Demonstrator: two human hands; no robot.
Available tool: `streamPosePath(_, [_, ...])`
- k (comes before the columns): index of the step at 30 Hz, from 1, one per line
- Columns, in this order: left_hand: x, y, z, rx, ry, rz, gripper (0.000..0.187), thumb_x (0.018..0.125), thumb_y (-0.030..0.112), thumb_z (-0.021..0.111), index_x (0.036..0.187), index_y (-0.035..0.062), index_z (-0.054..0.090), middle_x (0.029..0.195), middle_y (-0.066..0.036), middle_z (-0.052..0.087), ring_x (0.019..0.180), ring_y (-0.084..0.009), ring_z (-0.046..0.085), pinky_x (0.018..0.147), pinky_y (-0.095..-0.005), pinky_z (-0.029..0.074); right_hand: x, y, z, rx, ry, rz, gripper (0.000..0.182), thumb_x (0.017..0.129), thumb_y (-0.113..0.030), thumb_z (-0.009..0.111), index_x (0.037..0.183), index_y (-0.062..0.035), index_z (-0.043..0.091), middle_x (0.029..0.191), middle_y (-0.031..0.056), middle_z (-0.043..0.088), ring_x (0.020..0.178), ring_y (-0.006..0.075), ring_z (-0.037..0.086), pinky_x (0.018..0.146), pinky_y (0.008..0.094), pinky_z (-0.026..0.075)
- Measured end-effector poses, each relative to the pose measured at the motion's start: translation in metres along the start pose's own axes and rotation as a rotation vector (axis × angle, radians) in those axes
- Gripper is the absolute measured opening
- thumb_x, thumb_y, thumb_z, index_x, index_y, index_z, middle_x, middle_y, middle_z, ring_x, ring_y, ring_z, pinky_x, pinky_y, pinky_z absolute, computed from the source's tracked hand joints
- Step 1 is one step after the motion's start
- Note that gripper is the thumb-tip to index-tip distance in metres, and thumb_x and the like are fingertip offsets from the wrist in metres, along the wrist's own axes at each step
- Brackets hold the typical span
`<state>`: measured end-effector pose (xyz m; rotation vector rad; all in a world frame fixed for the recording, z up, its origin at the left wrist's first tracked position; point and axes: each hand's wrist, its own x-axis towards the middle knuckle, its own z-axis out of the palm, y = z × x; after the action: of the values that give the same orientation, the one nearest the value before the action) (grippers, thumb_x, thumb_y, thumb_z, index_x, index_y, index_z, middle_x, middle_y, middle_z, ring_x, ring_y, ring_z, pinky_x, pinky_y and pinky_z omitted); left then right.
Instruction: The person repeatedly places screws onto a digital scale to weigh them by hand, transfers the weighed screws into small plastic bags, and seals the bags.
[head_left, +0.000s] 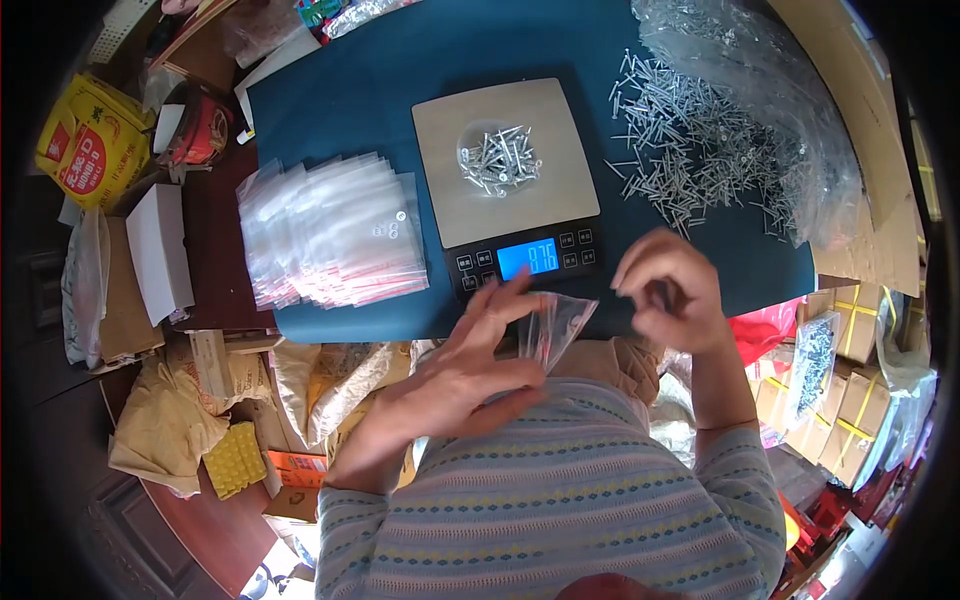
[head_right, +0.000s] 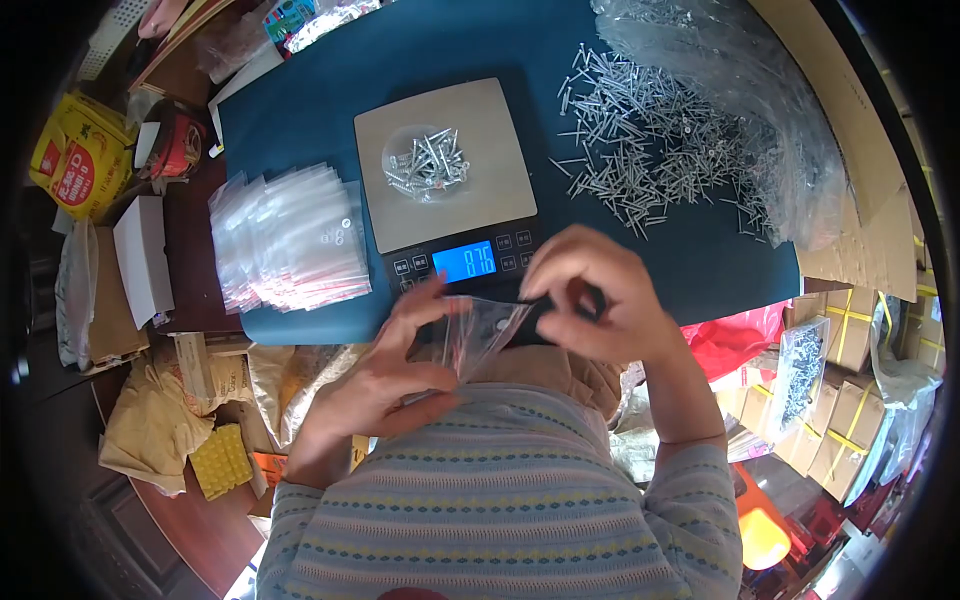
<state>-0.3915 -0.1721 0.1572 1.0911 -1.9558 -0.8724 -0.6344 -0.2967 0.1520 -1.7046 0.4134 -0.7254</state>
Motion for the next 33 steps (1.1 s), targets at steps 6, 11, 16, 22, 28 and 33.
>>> streamPosePath(6, [-0.002, -0.003, 0.000, -0.073, -0.174, 0.077, 0.019, 0.070, 0.002, 0.074, 0.087, 0.0068, 0.065, 0.084, -0.005, 0.065, 0.075, -0.0227, 0.062, 0.068, -0.0349, 0.043, 0.017, -0.011, 0.028, -0.186, -0.530, 0.020, 0.022, 0.079, -0.015, 0.072, 0.098, -0.0083, 0.063, 0.110, 0.0040, 0.063, 0.064, 0.0177, 0.063, 0.052, 0.0294, 0.050])
streamPosePath(11, [-0.007, -0.011, 0.006, -0.110, 0.177, 0.020, 0.059, 0.061, 0.008, 0.083, 0.115, 0.0048, 0.059, 0.112, -0.013, 0.060, 0.100, -0.0277, 0.059, 0.086, -0.0384, 0.046, 0.021, -0.014, 0.036, -0.514, -0.554, -0.088, 0.010, 0.080, -0.014, 0.066, 0.087, -0.0081, 0.061, 0.114, 0.0018, 0.062, 0.075, 0.0201, 0.065, 0.053, 0.0318, 0.052])
streamPosePath(16, [-0.010, -0.020, 0.013, -0.588, -0.052, -0.258, 0.101, 0.059, 0.014, 0.089, 0.142, 0.0020, 0.034, 0.137, -0.018, 0.047, 0.129, -0.0339, 0.045, 0.106, -0.0433, 0.037, 0.024, -0.022, 0.049, -0.529, -0.531, -0.196, 0.008, 0.074, -0.011, 0.065, 0.080, -0.0080, 0.061, 0.118, 0.0005, 0.061, 0.080, 0.0175, 0.066, 0.055, 0.0315, 0.054])
streamPosePath(22, [-0.023, -0.033, 0.019, -0.506, 0.241, -0.191, 0.086, 0.063, 0.016, 0.089, 0.135, 0.0007, 0.045, 0.116, -0.014, 0.063, 0.103, -0.0195, 0.063, 0.083, -0.0320, 0.053, 0.038, -0.021, 0.039, -0.365, -0.435, -0.185, 0.022, 0.075, -0.006, 0.073, 0.097, -0.0099, 0.070, 0.123, 0.0062, 0.060, 0.090, 0.0204, 0.067, 0.070, 0.0319, 0.056])
streamPosePath(28, [-0.031, -0.039, -0.022, 0.195, 0.581, -0.260, 0.074, 0.061, 0.009, 0.086, 0.126, 0.0018, 0.051, 0.099, -0.009, 0.067, 0.091, -0.0223, 0.061, 0.086, -0.0337, 0.047, 0.074, 0.005, 0.004, -0.528, 0.021, 0.004, 0.020, 0.082, -0.006, 0.069, 0.101, -0.0074, 0.063, 0.092, 0.0069, 0.062, 0.072, 0.0168, 0.060, 0.061, 0.0295, 0.048])
streamPosePath(33, [-0.039, -0.084, -0.013, 0.616, 0.714, -0.423, 0.061, 0.065, 0.006, 0.080, 0.119, 0.0032, 0.051, 0.108, -0.011, 0.061, 0.101, -0.0295, 0.054, 0.097, -0.0441, 0.035, 0.082, 0.032, 0.002, -0.635, 0.136, 0.031, 0.021, 0.083, -0.006, 0.067, 0.103, -0.0074, 0.061, 0.095, 0.0056, 0.061, 0.066, 0.0179, 0.060, 0.061, 0.0307, 0.049])
